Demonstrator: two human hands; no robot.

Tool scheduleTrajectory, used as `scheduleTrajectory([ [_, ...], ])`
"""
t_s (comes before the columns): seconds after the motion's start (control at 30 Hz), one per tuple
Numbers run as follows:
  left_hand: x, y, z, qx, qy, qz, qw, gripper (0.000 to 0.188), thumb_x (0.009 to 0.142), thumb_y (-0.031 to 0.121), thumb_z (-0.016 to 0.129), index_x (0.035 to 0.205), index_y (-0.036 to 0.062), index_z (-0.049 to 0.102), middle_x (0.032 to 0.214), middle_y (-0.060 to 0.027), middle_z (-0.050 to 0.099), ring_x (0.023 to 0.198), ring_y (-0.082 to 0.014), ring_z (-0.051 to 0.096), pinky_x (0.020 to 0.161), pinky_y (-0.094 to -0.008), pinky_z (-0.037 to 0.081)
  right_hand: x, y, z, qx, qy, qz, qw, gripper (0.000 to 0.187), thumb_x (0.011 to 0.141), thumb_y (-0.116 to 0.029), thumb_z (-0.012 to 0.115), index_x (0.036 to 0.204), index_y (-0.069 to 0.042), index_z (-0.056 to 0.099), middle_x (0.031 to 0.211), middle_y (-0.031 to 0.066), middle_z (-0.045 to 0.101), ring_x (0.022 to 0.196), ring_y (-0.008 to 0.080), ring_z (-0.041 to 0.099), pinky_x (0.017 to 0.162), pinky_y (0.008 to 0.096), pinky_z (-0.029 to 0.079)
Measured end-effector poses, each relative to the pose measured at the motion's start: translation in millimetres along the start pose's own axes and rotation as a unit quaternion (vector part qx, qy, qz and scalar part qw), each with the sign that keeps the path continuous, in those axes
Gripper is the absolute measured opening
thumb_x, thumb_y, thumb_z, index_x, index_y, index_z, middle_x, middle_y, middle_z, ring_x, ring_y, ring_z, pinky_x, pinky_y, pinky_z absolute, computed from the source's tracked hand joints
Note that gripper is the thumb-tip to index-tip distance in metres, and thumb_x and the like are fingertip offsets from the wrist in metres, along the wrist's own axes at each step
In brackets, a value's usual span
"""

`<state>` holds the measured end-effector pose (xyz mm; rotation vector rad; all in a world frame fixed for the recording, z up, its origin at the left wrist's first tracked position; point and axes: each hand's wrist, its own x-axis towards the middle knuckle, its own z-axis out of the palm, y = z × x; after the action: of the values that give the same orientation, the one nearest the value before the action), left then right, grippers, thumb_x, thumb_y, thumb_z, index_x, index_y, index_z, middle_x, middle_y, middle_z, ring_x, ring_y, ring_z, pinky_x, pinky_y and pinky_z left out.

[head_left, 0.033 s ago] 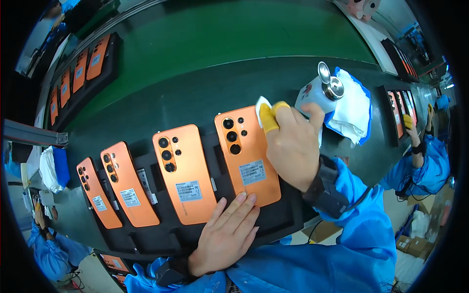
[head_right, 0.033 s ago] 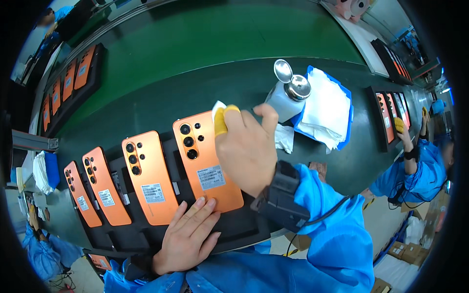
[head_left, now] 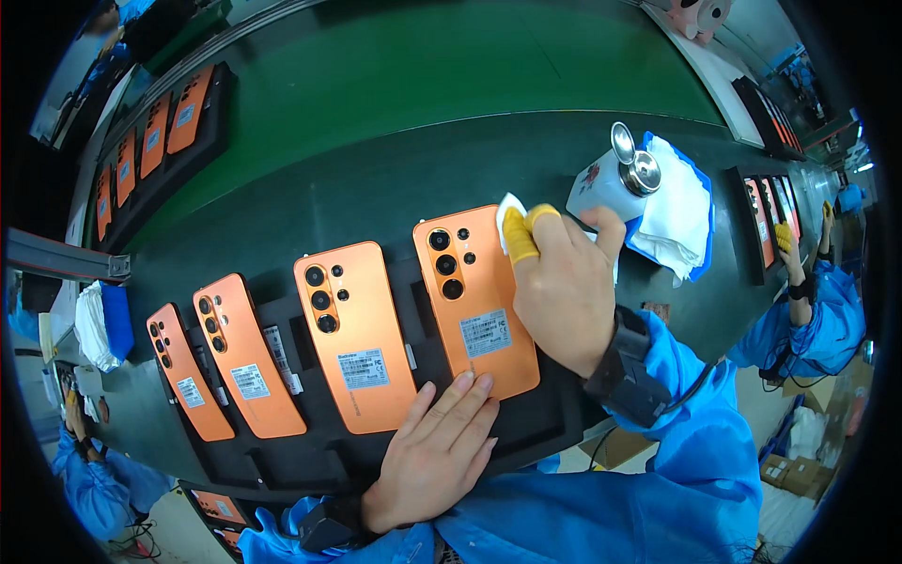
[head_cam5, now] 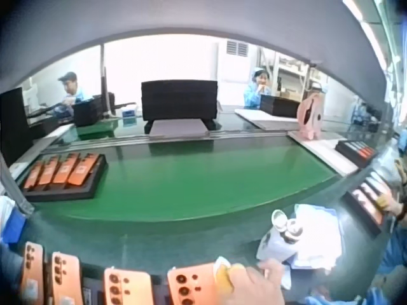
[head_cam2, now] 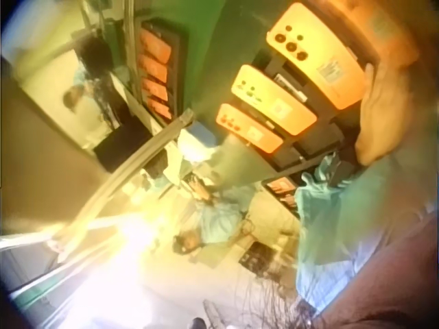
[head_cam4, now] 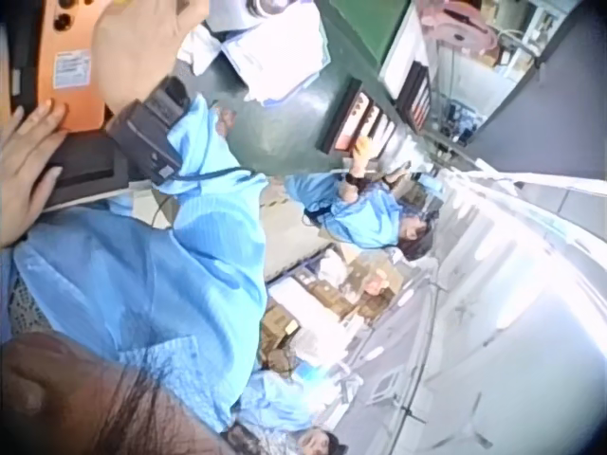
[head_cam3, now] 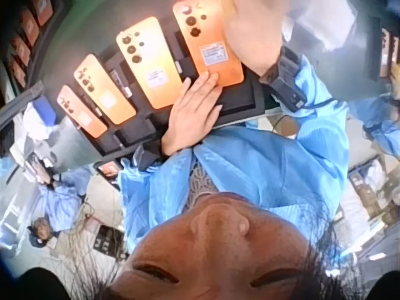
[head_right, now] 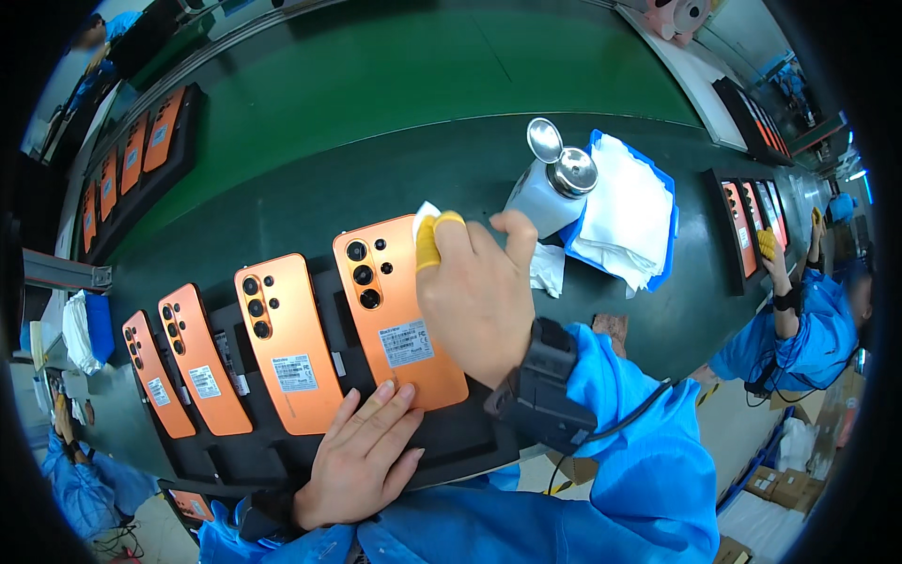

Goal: Cleaning and inspecting the back surfaces of smartphones on a tray in a manufacturing facility.

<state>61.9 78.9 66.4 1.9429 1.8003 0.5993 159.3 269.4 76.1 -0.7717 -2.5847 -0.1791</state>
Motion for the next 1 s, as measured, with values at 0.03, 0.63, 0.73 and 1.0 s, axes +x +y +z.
scheduleTrajectory([
  [0.03, -1, 0, 0, 0.003, 0.000, -0.001, 1.000, 0.040, 0.081, 0.020, 0.068, 0.119, 0.0072, 0.062, 0.138, -0.0097, 0.051, 0.132, -0.0242, 0.044, 0.110, -0.0446, 0.030, -4, -1, -2, -0.022, -0.021, 0.008, 0.999, 0.007, 0.065, -0.007, 0.062, 0.058, -0.006, 0.062, 0.077, 0.0041, 0.048, 0.078, 0.0199, 0.054, 0.089, 0.0487, 0.031],
  [0.63, 1, 0, 0, -0.005, 0.000, 0.004, 1.000, 0.039, 0.080, 0.019, 0.069, 0.117, 0.0071, 0.063, 0.138, -0.0105, 0.050, 0.132, -0.0252, 0.043, 0.109, -0.0446, 0.030, -15, -23, -19, 0.059, -0.077, -0.030, 0.995, 0.024, 0.070, -0.008, 0.065, 0.093, -0.003, 0.072, 0.088, 0.0019, 0.056, 0.080, 0.0170, 0.056, 0.093, 0.0473, 0.029],
  [0.73, 4, 1, 0, -0.013, 0.000, 0.012, 1.000, 0.040, 0.079, 0.018, 0.069, 0.117, 0.0066, 0.063, 0.137, -0.0110, 0.051, 0.131, -0.0258, 0.044, 0.109, -0.0450, 0.031, -24, -14, -36, 0.063, -0.105, -0.006, 0.992, 0.026, 0.067, -0.006, 0.064, 0.093, -0.003, 0.072, 0.083, 0.0035, 0.054, 0.079, 0.0187, 0.056, 0.091, 0.0473, 0.029],
  [1.0, -6, -1, -3, -0.021, 0.021, 0.003, 1.000, 0.039, 0.080, 0.015, 0.068, 0.116, 0.0026, 0.061, 0.137, -0.0149, 0.050, 0.131, -0.0307, 0.043, 0.108, -0.0491, 0.030, 5, 71, -58, -0.183, 0.126, 0.094, 0.970, 0.009, 0.061, -0.001, 0.065, 0.069, -0.003, 0.068, 0.082, 0.0096, 0.059, 0.080, 0.0260, 0.058, 0.081, 0.0448, 0.034],
])
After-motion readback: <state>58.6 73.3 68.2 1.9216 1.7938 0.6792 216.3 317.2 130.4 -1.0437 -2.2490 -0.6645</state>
